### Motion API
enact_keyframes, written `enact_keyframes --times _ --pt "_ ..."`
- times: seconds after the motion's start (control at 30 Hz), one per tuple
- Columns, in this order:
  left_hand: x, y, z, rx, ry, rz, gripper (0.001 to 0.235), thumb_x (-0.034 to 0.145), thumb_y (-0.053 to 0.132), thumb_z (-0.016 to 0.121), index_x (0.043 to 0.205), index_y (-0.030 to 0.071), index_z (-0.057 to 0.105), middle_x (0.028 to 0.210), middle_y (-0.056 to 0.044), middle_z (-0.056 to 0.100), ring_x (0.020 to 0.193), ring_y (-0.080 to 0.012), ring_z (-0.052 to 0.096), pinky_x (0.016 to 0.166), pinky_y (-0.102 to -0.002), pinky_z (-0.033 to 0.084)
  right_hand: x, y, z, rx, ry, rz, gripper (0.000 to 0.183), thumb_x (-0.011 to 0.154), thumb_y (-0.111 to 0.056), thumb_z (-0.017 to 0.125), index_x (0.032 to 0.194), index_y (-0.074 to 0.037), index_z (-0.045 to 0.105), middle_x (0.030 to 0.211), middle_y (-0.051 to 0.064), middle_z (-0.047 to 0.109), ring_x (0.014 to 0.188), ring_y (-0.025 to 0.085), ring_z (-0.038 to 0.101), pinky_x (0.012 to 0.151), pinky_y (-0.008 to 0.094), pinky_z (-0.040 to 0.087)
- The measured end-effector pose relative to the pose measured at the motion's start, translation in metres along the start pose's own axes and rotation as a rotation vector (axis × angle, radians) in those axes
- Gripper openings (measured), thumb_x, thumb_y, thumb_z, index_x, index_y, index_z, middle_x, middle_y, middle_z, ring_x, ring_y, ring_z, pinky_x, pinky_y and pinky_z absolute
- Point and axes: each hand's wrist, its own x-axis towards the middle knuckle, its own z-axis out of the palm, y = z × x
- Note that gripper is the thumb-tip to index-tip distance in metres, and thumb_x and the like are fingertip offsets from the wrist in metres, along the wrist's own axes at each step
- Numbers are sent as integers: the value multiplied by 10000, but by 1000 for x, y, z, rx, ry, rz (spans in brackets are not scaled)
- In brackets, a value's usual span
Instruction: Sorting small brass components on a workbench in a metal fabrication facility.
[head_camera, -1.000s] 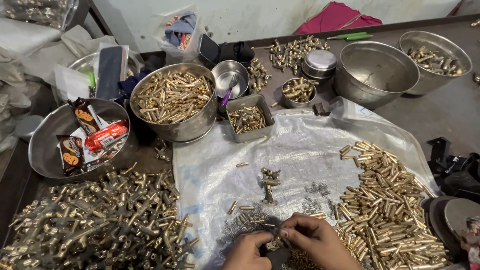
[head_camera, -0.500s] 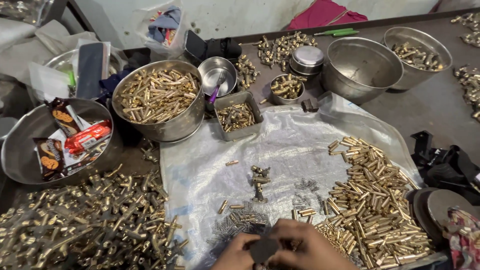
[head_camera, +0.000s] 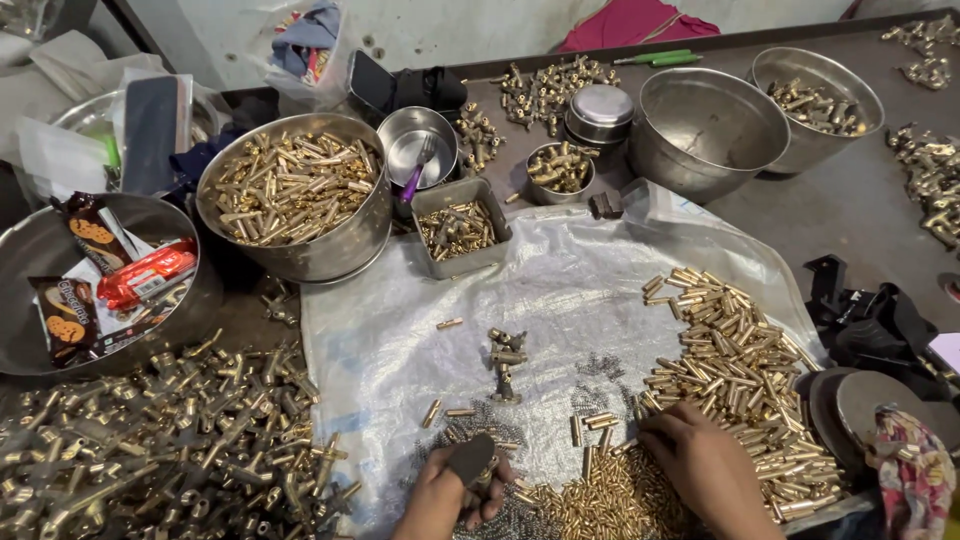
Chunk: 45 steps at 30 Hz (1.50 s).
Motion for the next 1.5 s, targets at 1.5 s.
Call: enact_keyframes --times 1.5 --pt "-5 -6 -14 -7 -89 165 462 966 471 565 876 47 727 668 -19 672 555 -90 619 436 -228 371 -2 -40 21 -63 -64 -212 309 845 -295 702 1140 -217 751 1013 14 699 838 292 721 712 422 595"
